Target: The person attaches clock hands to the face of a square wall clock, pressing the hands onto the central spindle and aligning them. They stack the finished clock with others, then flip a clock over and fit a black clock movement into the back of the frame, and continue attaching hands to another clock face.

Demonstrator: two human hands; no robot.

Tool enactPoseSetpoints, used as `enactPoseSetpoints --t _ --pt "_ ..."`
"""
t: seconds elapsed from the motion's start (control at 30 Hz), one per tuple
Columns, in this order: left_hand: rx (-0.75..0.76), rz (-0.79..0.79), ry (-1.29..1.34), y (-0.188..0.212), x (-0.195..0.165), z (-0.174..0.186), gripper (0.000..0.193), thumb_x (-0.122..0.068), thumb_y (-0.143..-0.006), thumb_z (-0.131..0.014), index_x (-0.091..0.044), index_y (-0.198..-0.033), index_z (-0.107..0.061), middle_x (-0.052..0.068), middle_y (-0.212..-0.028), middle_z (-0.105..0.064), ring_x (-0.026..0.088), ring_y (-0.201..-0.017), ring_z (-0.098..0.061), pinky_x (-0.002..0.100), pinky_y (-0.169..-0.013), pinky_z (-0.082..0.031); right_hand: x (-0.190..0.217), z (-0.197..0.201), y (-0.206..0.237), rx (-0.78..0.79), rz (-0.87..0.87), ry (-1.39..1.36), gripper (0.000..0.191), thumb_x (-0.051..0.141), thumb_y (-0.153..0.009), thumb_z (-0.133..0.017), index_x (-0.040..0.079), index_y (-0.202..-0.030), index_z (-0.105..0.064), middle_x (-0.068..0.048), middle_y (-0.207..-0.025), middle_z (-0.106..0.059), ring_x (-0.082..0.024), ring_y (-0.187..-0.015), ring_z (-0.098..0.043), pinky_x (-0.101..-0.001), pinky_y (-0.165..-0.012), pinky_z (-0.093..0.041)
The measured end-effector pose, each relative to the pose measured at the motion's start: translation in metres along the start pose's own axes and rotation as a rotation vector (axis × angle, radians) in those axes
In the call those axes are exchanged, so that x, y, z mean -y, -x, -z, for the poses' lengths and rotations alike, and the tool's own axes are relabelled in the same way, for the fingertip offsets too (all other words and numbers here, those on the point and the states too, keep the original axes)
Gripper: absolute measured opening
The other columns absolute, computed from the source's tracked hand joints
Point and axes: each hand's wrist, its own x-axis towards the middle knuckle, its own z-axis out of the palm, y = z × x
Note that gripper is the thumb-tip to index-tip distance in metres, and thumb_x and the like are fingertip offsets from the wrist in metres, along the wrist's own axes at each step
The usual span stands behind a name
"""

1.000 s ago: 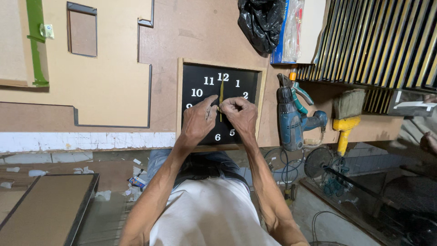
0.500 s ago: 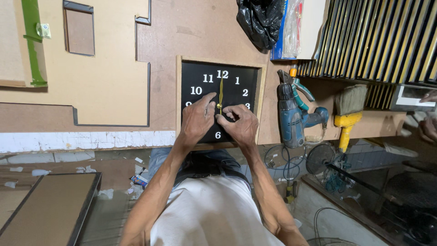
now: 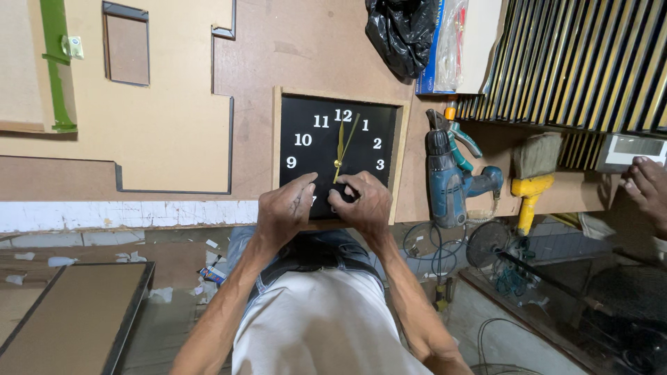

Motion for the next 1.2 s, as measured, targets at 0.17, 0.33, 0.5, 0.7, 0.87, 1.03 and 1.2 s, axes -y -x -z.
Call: enactPoseSetpoints --t 0.17,0.33,0.5,0.7,0.87,1.03,1.2 --pt "-0.034 -0.050 0.014 0.000 0.000 0.001 0.019 -0.009 -0.098 -0.068 0.000 -0.115 -0.072 0.017 -0.099 -0.077 0.024 -0.076 -0.076 0.033 -0.067 -0.060 0.011 0.002 -0.004 -0.019 0.057 -0.033 0.039 0.019 -0.076 -0.077 0.008 -0.113 -0.077 -0.007 -0.075 -0.066 -0.018 -0.064 -0.065 -0.0315 -0.061 -0.053" --pt "-0.044 0.018 0.068 0.002 0.002 0.002 0.019 -0.009 -0.099 -0.068 -0.001 -0.116 -0.073 0.013 -0.082 -0.074 0.018 -0.064 -0.071 0.030 -0.058 -0.056 -0.001 0.021 -0.009 0.014 -0.098 0.105 0.050 0.024 -0.069 -0.075 0.009 -0.117 -0.076 -0.008 -0.070 -0.071 -0.021 -0.058 -0.067 -0.0341 -0.057 -0.054" --pt "-0.066 0.046 0.037 0.003 0.005 0.001 0.020 -0.007 -0.097 -0.070 -0.001 -0.115 -0.075 0.008 -0.060 -0.060 0.013 -0.046 -0.051 0.031 -0.047 -0.043 0.005 0.019 0.003 0.122 0.027 0.090 0.043 0.030 -0.073 -0.073 0.009 -0.110 -0.077 -0.010 -0.078 -0.074 -0.024 -0.063 -0.070 -0.0369 -0.061 -0.056" --pt "-0.076 0.045 0.077 0.004 0.004 0.001 0.021 -0.006 -0.098 -0.069 -0.001 -0.117 -0.073 0.005 -0.061 -0.060 0.009 -0.046 -0.048 0.029 -0.046 -0.042 0.020 0.018 0.006 0.056 0.080 0.088 0.039 0.026 -0.074 -0.073 0.004 -0.106 -0.076 -0.012 -0.079 -0.074 -0.024 -0.063 -0.070 -0.0366 -0.060 -0.056" --pt "-0.074 0.023 0.036 0.004 0.003 0.001 0.020 -0.005 -0.097 -0.070 0.000 -0.116 -0.074 0.007 -0.062 -0.062 0.011 -0.048 -0.053 0.029 -0.047 -0.044 0.021 0.023 0.005 0.233 0.075 0.083 0.042 0.023 -0.075 -0.072 0.006 -0.113 -0.076 -0.012 -0.074 -0.073 -0.023 -0.060 -0.069 -0.0377 -0.059 -0.055" --pt "-0.083 -0.006 0.030 0.003 0.002 0.001 0.020 -0.006 -0.097 -0.070 0.000 -0.116 -0.073 0.011 -0.071 -0.068 0.013 -0.053 -0.059 0.030 -0.050 -0.047 0.002 0.029 -0.004 0.249 0.015 0.223 0.047 0.022 -0.070 -0.069 0.009 -0.114 -0.077 -0.011 -0.071 -0.073 -0.026 -0.060 -0.070 -0.0392 -0.059 -0.055" --pt "-0.064 -0.028 -0.007 0.001 0.000 -0.001 0.021 -0.005 -0.096 -0.070 0.000 -0.117 -0.072 0.012 -0.073 -0.070 0.017 -0.055 -0.063 0.031 -0.051 -0.049 -0.020 0.032 -0.038 0.146 -0.003 0.210 0.054 0.021 -0.073 -0.069 0.009 -0.126 -0.071 -0.009 -0.071 -0.069 -0.028 -0.064 -0.069 -0.0424 -0.060 -0.054"
